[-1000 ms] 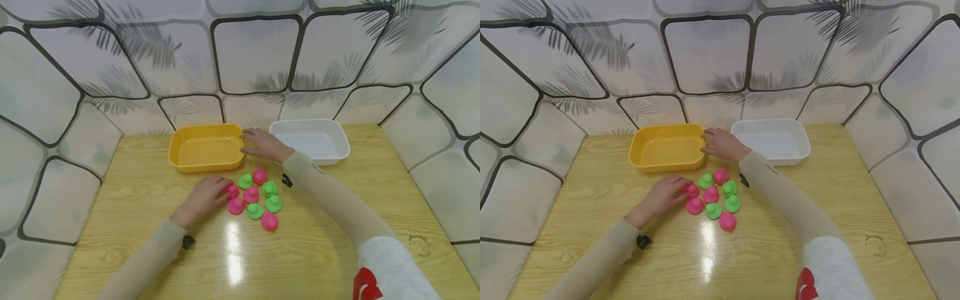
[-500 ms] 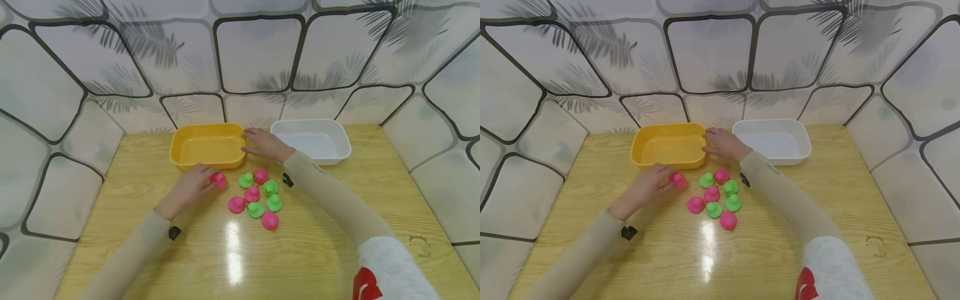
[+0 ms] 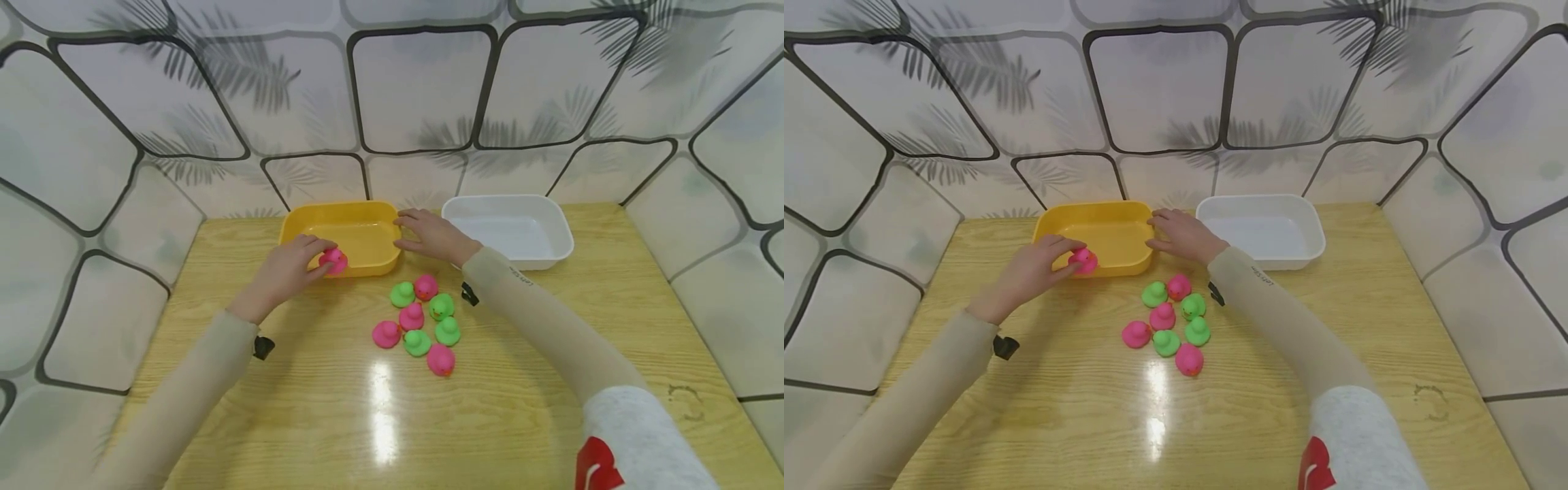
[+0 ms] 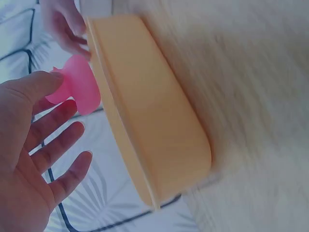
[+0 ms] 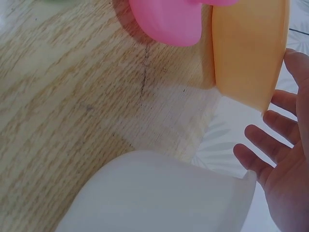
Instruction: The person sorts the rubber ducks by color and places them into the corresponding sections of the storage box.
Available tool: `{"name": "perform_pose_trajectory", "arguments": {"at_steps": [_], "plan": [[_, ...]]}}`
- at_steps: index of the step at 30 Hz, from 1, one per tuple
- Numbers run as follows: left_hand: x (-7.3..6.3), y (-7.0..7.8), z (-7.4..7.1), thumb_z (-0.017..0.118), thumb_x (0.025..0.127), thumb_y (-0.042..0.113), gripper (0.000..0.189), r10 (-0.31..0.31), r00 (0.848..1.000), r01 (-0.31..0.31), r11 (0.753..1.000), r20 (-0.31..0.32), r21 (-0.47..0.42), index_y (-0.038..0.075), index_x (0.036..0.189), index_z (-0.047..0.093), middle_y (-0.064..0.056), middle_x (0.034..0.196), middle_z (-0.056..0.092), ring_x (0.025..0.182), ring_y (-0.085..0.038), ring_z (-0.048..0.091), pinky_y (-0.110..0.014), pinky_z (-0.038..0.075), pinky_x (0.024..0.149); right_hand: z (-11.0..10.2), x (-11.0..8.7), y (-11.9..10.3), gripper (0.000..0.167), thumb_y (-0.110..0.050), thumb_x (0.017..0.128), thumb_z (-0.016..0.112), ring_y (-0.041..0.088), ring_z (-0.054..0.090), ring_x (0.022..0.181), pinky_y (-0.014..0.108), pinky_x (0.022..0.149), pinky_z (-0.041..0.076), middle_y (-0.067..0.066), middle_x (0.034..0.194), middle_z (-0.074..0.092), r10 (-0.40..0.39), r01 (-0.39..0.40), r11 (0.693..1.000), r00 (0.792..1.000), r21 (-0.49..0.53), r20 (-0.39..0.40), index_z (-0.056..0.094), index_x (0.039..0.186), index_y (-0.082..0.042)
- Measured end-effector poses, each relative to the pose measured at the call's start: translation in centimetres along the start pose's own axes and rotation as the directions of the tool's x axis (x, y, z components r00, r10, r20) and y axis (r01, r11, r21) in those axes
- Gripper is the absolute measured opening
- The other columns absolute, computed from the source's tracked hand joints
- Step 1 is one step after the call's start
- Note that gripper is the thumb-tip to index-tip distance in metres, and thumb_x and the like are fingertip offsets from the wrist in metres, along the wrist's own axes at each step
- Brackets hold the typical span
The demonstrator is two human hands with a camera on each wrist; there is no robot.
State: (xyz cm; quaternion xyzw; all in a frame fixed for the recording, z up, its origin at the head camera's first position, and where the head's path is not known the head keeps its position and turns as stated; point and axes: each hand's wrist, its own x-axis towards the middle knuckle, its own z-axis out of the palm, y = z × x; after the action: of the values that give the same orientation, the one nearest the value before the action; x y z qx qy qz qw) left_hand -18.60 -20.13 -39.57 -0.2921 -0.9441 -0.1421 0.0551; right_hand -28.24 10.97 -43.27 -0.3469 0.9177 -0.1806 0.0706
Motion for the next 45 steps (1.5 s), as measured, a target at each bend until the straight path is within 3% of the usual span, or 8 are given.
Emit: {"name": "perform_pose_trajectory", "arguments": {"at_steps": [8,18,29,38,45], "plan": [[1.7,-3.1,-0.7,0.077,0.096,0.018,0.033,-0.043,0.995,0.041,0.999,0.086,0.024,-0.001,0.122,0.070,-0.017,0.105,0.071,0.089,-0.033,0.065,-0.050,0.057,0.081,-0.1,0.0,-0.3,0.058,-0.040,0.104,0.063,0.039,0.044,0.145,0.049,0.122,0.033,0.020,0.158,0.046,0.011,-0.011,1.000,1.000,0.005,0.005,0.055,0.147,-0.001],[4.7,-5.5,-0.2,0.070,0.100,0.015,0.029,-0.134,0.971,0.133,0.991,0.197,0.015,-0.004,0.121,0.068,-0.020,0.115,0.073,0.105,-0.038,0.067,-0.054,0.054,0.095,-0.1,0.0,-0.2,0.058,-0.040,0.104,0.063,0.038,0.045,0.145,0.048,0.121,0.035,0.020,0.158,0.046,0.014,-0.014,1.000,1.000,0.006,0.007,0.055,0.147,-0.001],[7.3,-6.4,0.7,0.066,0.102,0.016,0.023,-0.240,0.935,0.250,0.968,0.261,-0.005,-0.002,0.117,0.068,-0.020,0.116,0.072,0.103,-0.038,0.066,-0.053,0.052,0.097,0.0,0.0,0.0,0.058,-0.040,0.105,0.063,0.037,0.044,0.146,0.047,0.122,0.034,0.019,0.159,0.044,0.026,-0.027,0.999,1.000,0.022,0.012,0.054,0.149,-0.003],[7.5,-6.7,1.4,0.065,0.103,0.017,0.022,-0.319,0.909,0.340,0.940,0.269,-0.037,-0.002,0.113,0.065,-0.022,0.116,0.070,0.105,-0.040,0.064,-0.054,0.050,0.097,0.1,0.0,0.0,0.058,-0.042,0.105,0.062,0.036,0.045,0.146,0.047,0.121,0.035,0.018,0.160,0.044,0.027,-0.028,0.999,1.000,0.020,0.008,0.054,0.149,-0.004],[7.6,-7.1,2.7,0.066,0.102,0.017,0.024,-0.342,0.904,0.362,0.932,0.255,-0.031,-0.002,0.116,0.066,-0.022,0.117,0.070,0.108,-0.037,0.064,-0.053,0.052,0.096,0.3,0.0,0.2,0.059,-0.041,0.105,0.061,0.038,0.045,0.144,0.048,0.120,0.036,0.020,0.160,0.043,0.021,-0.021,0.999,1.000,0.039,0.014,0.053,0.149,-0.002]]}}
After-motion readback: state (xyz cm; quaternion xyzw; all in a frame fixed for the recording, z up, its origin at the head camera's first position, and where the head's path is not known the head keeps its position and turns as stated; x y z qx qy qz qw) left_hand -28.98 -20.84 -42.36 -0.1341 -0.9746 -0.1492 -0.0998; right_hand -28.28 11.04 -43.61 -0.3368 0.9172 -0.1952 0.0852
